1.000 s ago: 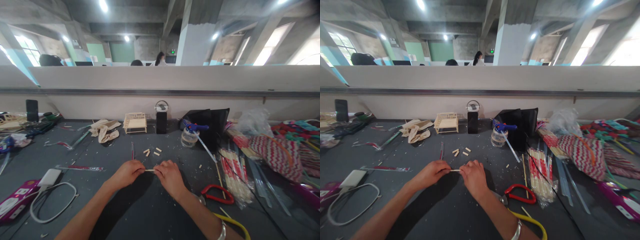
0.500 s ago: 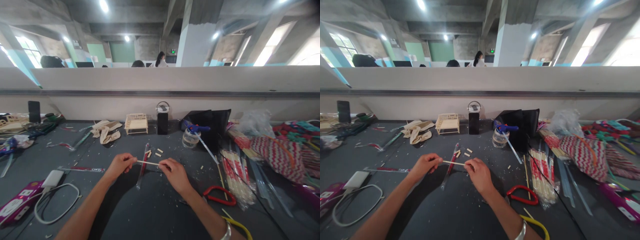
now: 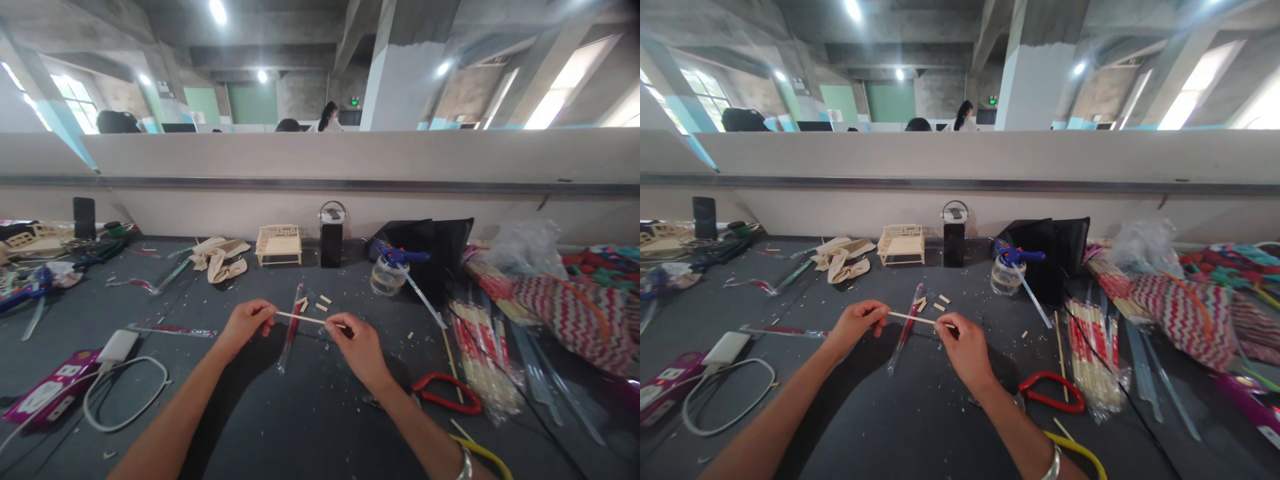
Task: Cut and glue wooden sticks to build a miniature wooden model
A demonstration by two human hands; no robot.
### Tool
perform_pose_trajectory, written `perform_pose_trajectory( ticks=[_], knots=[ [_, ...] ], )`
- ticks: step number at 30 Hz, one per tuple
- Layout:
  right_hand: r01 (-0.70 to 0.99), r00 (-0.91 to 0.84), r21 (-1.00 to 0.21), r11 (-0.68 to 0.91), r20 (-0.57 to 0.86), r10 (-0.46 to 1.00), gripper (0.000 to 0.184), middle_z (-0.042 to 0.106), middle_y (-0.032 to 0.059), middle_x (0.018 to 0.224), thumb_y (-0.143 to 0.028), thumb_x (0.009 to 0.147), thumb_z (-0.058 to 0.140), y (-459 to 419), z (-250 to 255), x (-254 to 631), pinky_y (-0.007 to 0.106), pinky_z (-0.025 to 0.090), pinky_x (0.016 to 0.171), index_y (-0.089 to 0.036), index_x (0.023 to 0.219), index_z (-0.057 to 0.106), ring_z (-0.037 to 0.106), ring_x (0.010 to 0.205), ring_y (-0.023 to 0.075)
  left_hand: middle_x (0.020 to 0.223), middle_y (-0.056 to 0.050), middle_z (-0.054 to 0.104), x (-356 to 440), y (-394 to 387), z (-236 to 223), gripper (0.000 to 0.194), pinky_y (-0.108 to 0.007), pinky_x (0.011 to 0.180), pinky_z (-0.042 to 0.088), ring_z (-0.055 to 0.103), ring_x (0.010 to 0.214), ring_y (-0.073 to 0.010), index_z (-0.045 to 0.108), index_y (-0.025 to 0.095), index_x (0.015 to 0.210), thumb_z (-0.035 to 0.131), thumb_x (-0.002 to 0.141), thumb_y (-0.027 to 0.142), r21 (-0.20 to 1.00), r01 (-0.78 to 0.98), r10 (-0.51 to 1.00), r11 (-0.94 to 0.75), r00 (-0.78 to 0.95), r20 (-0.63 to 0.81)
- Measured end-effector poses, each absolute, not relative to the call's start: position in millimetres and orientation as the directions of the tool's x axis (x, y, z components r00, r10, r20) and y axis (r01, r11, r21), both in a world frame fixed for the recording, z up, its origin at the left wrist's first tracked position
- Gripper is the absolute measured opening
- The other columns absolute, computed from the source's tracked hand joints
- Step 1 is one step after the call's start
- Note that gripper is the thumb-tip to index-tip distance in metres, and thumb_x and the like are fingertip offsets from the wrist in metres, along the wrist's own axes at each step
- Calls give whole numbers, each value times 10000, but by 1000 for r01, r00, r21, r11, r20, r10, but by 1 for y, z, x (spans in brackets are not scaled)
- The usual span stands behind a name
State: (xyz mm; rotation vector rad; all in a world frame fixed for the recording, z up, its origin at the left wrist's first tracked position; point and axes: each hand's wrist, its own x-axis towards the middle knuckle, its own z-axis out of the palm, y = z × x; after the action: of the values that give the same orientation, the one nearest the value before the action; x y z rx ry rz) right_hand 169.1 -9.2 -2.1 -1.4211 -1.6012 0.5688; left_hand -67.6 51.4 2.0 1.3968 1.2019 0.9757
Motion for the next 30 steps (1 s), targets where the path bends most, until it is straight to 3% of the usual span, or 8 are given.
perform_pose_trajectory(
  ticks=[5, 8, 13, 16, 18, 23, 27, 30],
  knots=[
    [519, 45, -820, 242, 308, 950, 196, 697, -4, 746, -336, 843, 531, -11, -2, 166, 240, 446, 645, -211, 800, 675, 625, 679, 151, 433, 68, 446, -66, 52, -1, 332, -217, 454, 324, 416, 396, -99, 563, 196, 620, 557, 768, 494, 913, 404, 998, -56, 25, 50],
    [534, 38, -811, 240, 306, 951, 192, 690, -7, 739, -322, 849, 526, -11, -2, 166, 236, 435, 635, -210, 795, 672, 615, 673, 146, 494, 31, 516, -69, 55, -4, 290, -245, 543, 366, 477, 502, -138, 597, 206, 639, 542, 796, 443, 819, 542, 978, -191, 30, 208],
    [558, 67, -794, 242, 334, 940, 218, 666, -10, 700, -333, 864, 505, -12, -1, 168, 234, 423, 615, -205, 773, 656, 591, 640, 139, 922, -70, 651, -63, 50, 5, 151, -362, 884, 373, 545, 937, -243, 705, 253, 861, 597, 787, 330, 646, 567, 843, -511, 182, 507],
    [566, 30, -777, 276, 355, 935, 210, 668, -13, 699, -325, 863, 511, -13, 0, 166, 231, 423, 618, -205, 764, 653, 593, 638, 135, 1046, -79, 644, -49, 37, 12, 238, -426, 984, 298, 494, 1083, -272, 690, 291, 1025, 588, 811, 314, 532, 586, 790, -610, 403, 462],
    [566, -27, -757, 325, 377, 926, 198, 676, -11, 719, -309, 864, 514, -14, 1, 162, 233, 431, 640, -209, 767, 654, 603, 664, 136, 1016, -82, 652, -40, 27, 13, 262, -413, 948, 337, 529, 1026, -256, 670, 298, 1073, 530, 852, 296, 499, 556, 746, -664, 539, 392],
    [657, 16, -710, 254, 351, 936, 210, 697, 9, 792, -312, 879, 482, -23, 20, 171, 255, 474, 670, -219, 986, 637, 638, 700, 154, 880, -67, 645, -37, 24, 3, 259, -288, 750, 421, 579, 816, -187, 656, 248, 991, 414, 906, 284, 578, 507, 760, -640, 532, 374],
    [925, -101, -328, 194, 280, 955, 316, 704, 82, 929, -187, 826, 429, -55, 32, 217, 358, 489, 755, -222, 1055, 643, 645, 853, 237, 714, -8, 580, -45, 34, 3, 231, -247, 639, 397, 523, 669, -146, 635, 217, 877, 449, 879, 354, 765, 504, 911, -401, 311, 273],
    [966, -171, -164, 199, 172, 970, 452, 694, 105, 1002, -124, 743, 435, -90, 14, 263, 401, 496, 810, -233, 1134, 633, 636, 920, 262, 568, 56, 383, -45, 34, 10, 272, -201, 454, 278, 337, 476, -85, 620, 207, 948, 502, 841, 429, 967, 237, 975, -91, 220, 38]
  ],
)
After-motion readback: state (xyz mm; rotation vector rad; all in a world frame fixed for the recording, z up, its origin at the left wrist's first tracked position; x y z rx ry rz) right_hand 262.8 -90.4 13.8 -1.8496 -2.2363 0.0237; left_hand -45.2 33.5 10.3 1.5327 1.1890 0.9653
